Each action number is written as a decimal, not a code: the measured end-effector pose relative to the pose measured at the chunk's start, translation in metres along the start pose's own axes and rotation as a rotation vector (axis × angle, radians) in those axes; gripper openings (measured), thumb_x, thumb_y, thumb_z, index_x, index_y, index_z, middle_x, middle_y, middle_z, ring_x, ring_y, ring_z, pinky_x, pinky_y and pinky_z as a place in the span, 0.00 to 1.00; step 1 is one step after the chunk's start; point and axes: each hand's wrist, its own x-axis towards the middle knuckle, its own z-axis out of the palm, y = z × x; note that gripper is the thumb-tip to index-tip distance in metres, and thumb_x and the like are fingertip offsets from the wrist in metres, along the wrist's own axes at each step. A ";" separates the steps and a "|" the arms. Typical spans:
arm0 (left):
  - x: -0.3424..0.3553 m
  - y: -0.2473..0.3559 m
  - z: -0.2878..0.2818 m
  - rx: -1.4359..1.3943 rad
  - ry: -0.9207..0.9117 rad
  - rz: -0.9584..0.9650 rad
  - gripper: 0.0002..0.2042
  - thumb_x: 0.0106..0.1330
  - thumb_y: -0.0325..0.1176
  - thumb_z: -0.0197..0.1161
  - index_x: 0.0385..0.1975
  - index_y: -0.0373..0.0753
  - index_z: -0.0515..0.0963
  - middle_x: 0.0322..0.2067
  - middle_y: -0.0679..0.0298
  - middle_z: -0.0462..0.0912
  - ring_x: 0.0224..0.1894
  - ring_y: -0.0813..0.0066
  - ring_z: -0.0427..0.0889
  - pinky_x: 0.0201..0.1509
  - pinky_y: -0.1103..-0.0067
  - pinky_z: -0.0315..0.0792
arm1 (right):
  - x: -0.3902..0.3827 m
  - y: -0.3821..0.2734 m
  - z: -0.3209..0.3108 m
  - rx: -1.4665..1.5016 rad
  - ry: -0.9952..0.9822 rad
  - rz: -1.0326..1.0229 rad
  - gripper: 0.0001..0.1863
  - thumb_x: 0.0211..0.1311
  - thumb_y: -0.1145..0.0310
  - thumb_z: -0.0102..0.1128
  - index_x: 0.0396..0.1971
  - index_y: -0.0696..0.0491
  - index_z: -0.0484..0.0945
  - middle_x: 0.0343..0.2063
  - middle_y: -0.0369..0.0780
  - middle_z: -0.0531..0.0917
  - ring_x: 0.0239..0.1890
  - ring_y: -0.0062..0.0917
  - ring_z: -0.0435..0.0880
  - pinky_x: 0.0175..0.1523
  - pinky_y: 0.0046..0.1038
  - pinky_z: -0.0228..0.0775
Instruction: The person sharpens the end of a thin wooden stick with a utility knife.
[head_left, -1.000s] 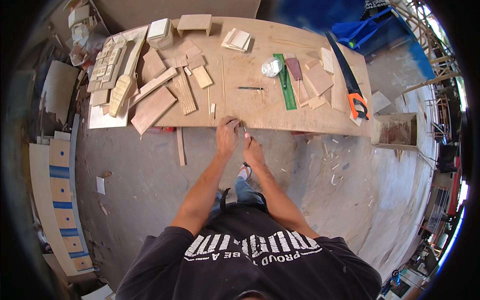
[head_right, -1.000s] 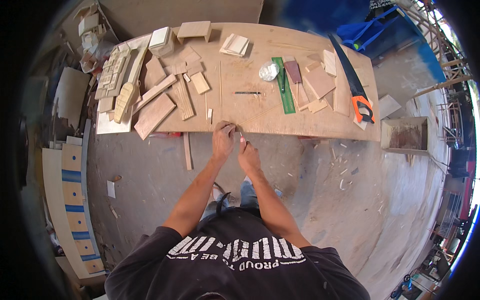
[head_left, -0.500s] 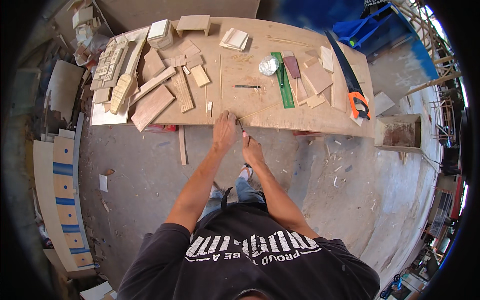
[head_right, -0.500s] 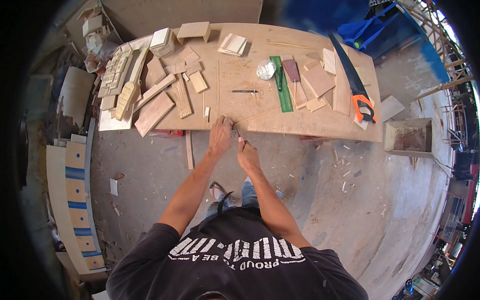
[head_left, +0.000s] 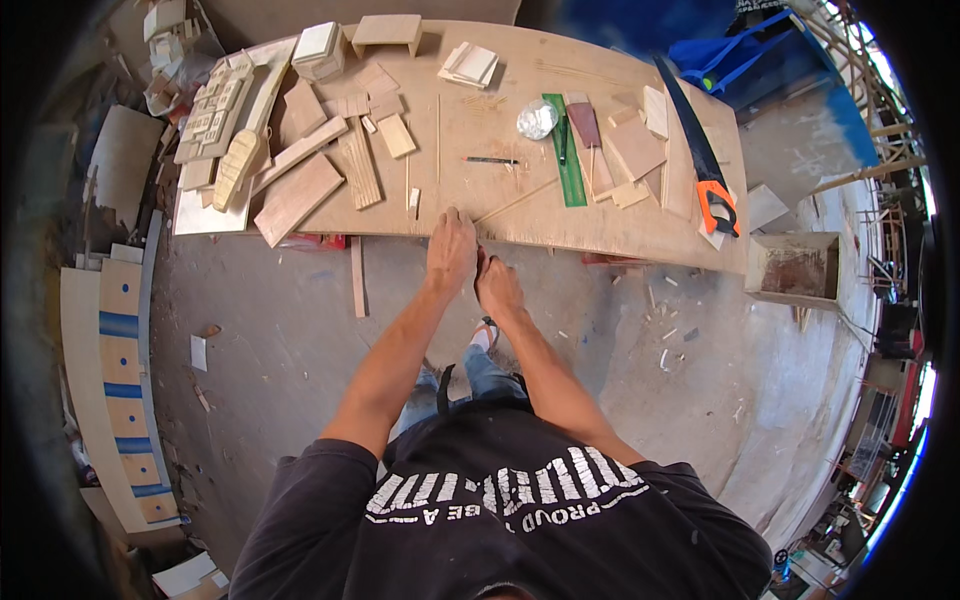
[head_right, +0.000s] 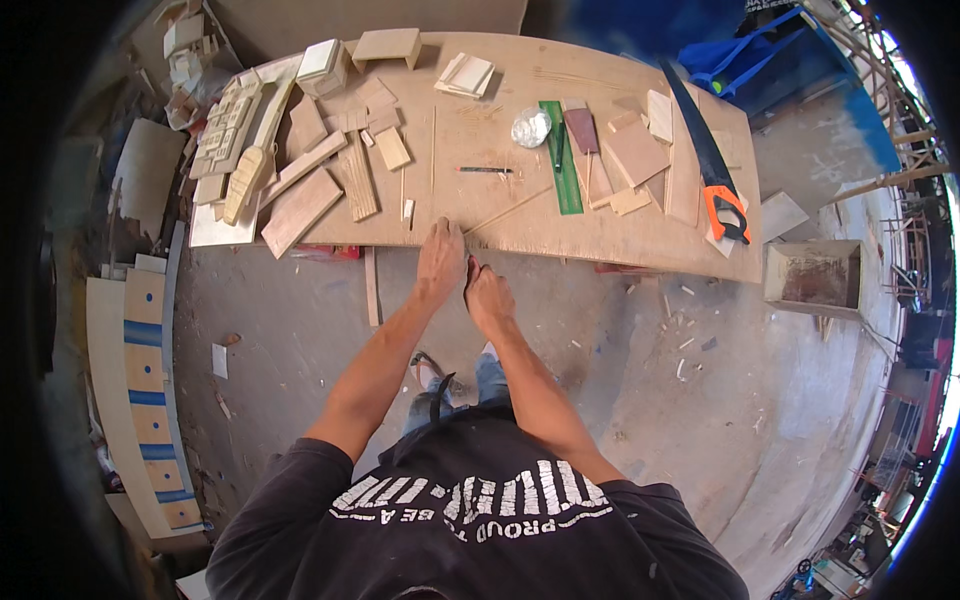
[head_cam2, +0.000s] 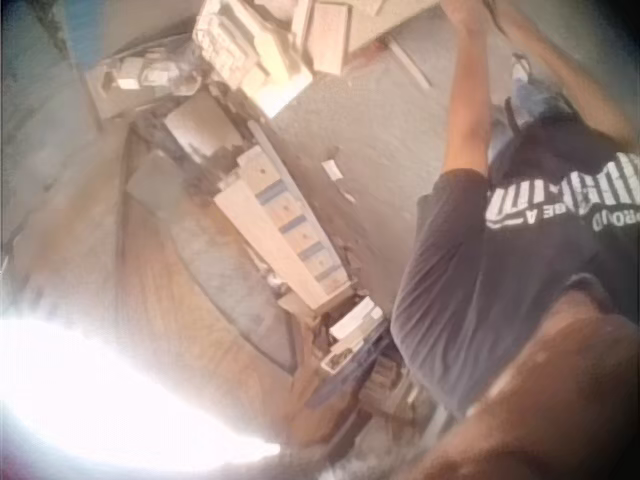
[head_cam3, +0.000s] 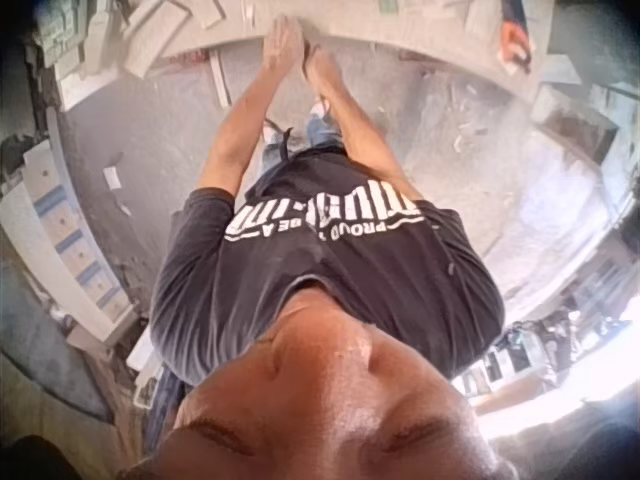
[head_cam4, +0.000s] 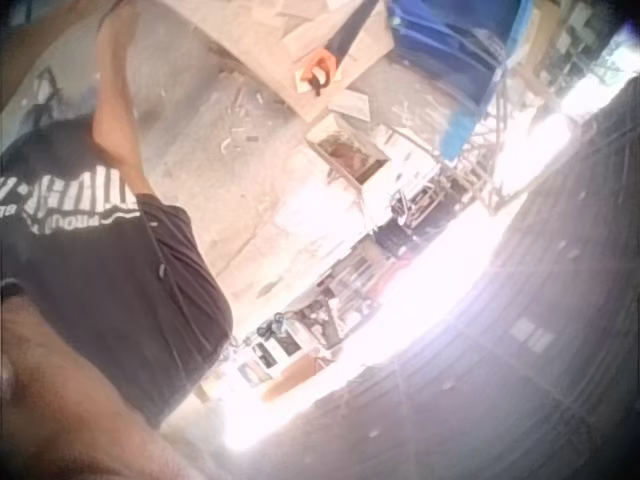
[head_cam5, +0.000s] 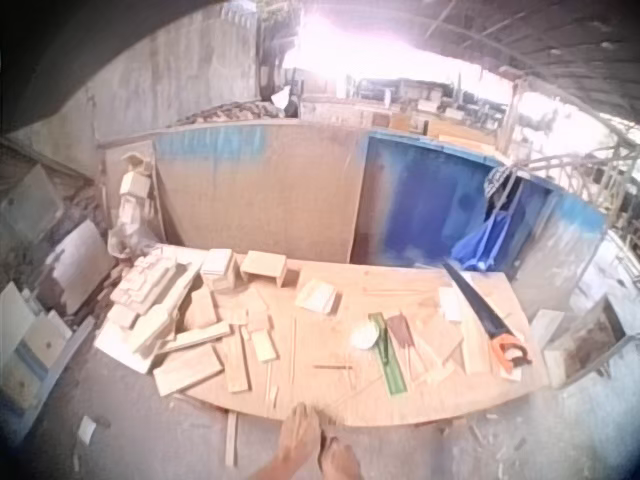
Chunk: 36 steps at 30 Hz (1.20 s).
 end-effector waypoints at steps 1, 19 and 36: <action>-0.001 0.000 -0.001 0.057 -0.004 0.025 0.12 0.55 0.21 0.60 0.39 0.25 0.72 0.41 0.45 0.74 0.45 0.47 0.78 0.49 0.65 0.76 | 0.000 0.001 0.001 -0.002 0.002 -0.020 0.31 0.77 0.49 0.34 0.39 0.61 0.80 0.37 0.64 0.82 0.43 0.61 0.82 0.51 0.53 0.73; -0.018 -0.025 0.007 -0.242 0.242 -0.088 0.07 0.60 0.22 0.59 0.38 0.33 0.75 0.36 0.50 0.82 0.36 0.49 0.84 0.35 0.63 0.78 | 0.008 0.045 0.012 0.416 -0.008 -0.120 0.38 0.74 0.37 0.32 0.26 0.60 0.73 0.20 0.47 0.76 0.27 0.36 0.78 0.39 0.39 0.69; -0.016 -0.028 0.007 -0.844 0.288 -0.751 0.12 0.56 0.18 0.69 0.32 0.29 0.70 0.26 0.55 0.82 0.22 0.69 0.85 0.19 0.73 0.81 | 0.017 0.027 0.000 0.058 -0.181 -0.257 0.32 0.77 0.46 0.33 0.40 0.62 0.78 0.39 0.62 0.81 0.47 0.61 0.77 0.54 0.53 0.67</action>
